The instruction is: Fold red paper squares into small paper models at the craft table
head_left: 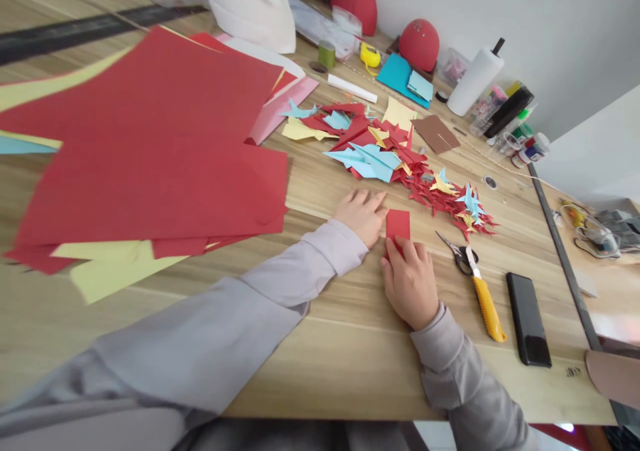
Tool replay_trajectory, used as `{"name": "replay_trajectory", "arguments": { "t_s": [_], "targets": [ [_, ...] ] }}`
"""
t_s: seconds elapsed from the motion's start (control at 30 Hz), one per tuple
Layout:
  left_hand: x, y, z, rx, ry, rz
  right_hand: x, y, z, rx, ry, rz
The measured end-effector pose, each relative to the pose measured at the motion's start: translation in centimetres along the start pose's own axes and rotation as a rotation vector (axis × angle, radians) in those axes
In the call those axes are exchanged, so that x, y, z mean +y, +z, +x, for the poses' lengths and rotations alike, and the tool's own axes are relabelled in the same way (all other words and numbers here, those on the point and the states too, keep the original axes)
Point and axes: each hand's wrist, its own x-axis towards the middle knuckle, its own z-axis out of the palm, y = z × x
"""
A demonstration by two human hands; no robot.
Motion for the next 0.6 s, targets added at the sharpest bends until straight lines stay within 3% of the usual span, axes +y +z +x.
{"name": "replay_trajectory", "arguments": {
  "t_s": [0.3, 0.6],
  "targets": [
    [0.2, -0.1, 0.3, -0.067, -0.031, -0.047, -0.4, 0.1, 1.3, 0.022, 0.052, -0.118],
    [0.3, -0.5, 0.3, -0.093, -0.042, -0.024, 0.2, 0.6, 4.6, -0.004, 0.095, -0.184]
  ]
}}
